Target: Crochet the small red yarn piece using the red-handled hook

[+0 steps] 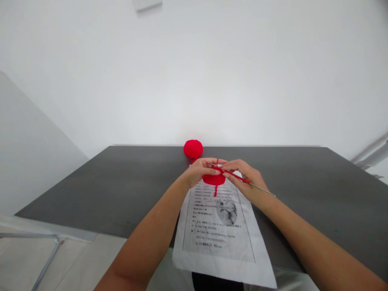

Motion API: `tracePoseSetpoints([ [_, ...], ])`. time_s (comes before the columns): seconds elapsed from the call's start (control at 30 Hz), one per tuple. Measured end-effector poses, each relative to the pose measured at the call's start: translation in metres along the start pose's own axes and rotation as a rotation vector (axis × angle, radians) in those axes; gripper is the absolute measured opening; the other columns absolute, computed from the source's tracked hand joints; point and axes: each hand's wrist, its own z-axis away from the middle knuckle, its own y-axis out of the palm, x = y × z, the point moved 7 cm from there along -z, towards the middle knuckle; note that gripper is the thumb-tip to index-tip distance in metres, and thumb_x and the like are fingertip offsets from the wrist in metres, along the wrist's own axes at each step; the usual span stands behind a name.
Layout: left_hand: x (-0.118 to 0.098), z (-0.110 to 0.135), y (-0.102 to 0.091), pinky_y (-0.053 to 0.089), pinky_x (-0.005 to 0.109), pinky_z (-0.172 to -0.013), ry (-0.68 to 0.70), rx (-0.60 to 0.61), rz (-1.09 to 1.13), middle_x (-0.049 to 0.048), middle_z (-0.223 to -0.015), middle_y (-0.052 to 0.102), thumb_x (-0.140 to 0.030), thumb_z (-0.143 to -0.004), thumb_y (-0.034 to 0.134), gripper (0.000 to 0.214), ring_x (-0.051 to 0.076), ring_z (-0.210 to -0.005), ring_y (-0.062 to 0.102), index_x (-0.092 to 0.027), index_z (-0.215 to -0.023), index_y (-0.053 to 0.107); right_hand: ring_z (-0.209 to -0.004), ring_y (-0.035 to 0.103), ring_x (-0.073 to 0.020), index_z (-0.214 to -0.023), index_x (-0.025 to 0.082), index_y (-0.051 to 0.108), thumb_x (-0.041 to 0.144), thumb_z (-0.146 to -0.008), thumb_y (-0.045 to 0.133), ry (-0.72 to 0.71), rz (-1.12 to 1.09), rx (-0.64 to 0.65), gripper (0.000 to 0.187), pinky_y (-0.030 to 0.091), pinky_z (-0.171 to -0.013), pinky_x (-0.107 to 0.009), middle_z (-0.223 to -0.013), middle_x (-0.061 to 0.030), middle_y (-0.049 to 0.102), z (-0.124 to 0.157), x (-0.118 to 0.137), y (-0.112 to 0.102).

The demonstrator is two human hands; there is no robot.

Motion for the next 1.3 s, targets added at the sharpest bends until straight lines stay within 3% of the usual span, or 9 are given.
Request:
tracePoseSetpoints([
  [0.23, -0.002, 0.001, -0.004, 0.047, 0.031, -0.082, 0.020, -0.077, -0.018, 0.0081, -0.086, 0.074, -0.023, -0.056, 0.083, 0.045, 0.017, -0.078, 0.067, -0.014, -0.099, 0.072, -0.093, 0.066, -0.0203, -0.099, 0.025, 0.064, 0.022, -0.090, 0.058, -0.092, 0.024, 0.023, 0.011, 0.055, -0.083, -0.038, -0.096, -0.0059, 0.071, -0.002, 0.009, 0.000],
  [0.53, -0.006, 0.007, -0.012, 0.047, 0.028, -0.079, -0.037, -0.020, -0.058, 0.0078, -0.086, 0.073, -0.019, -0.057, 0.082, 0.051, 0.016, -0.078, 0.067, -0.015, -0.106, 0.070, -0.094, 0.065, -0.0209, -0.103, 0.024, 0.063, 0.015, -0.089, 0.058, -0.216, 0.027, 0.050, 0.018, 0.055, -0.082, -0.039, -0.098, -0.0074, 0.071, -0.003, 0.020, -0.003],
  [0.73, -0.010, 0.008, -0.024, 0.048, 0.028, -0.076, -0.012, -0.042, -0.119, 0.0077, -0.086, 0.072, -0.022, -0.059, 0.081, 0.049, 0.017, -0.078, 0.067, -0.014, -0.106, 0.070, -0.092, 0.066, -0.0220, -0.101, 0.024, 0.065, 0.018, -0.087, 0.061, -0.145, 0.017, 0.012, 0.015, 0.055, -0.083, -0.040, -0.096, -0.0077, 0.071, -0.001, 0.017, -0.005],
  [0.97, -0.009, 0.008, -0.027, 0.048, 0.028, -0.073, -0.032, 0.027, -0.118, 0.0093, -0.087, 0.072, -0.023, -0.059, 0.081, 0.045, 0.018, -0.079, 0.066, -0.014, -0.103, 0.071, -0.090, 0.069, -0.0215, -0.096, 0.023, 0.068, 0.025, -0.089, 0.060, 0.037, -0.114, -0.011, 0.011, 0.057, -0.082, -0.037, -0.096, -0.0079, 0.073, 0.003, 0.006, -0.004],
  [1.3, -0.004, 0.008, -0.026, 0.048, 0.026, -0.072, -0.042, 0.043, -0.015, 0.0093, -0.086, 0.073, -0.021, -0.058, 0.081, 0.041, 0.015, -0.074, 0.066, -0.014, -0.098, 0.072, -0.080, 0.071, -0.0205, -0.089, 0.023, 0.073, 0.032, -0.086, 0.064, 0.170, -0.175, -0.037, 0.013, 0.057, -0.073, -0.033, -0.088, -0.0059, 0.076, -0.001, 0.000, -0.009],
])
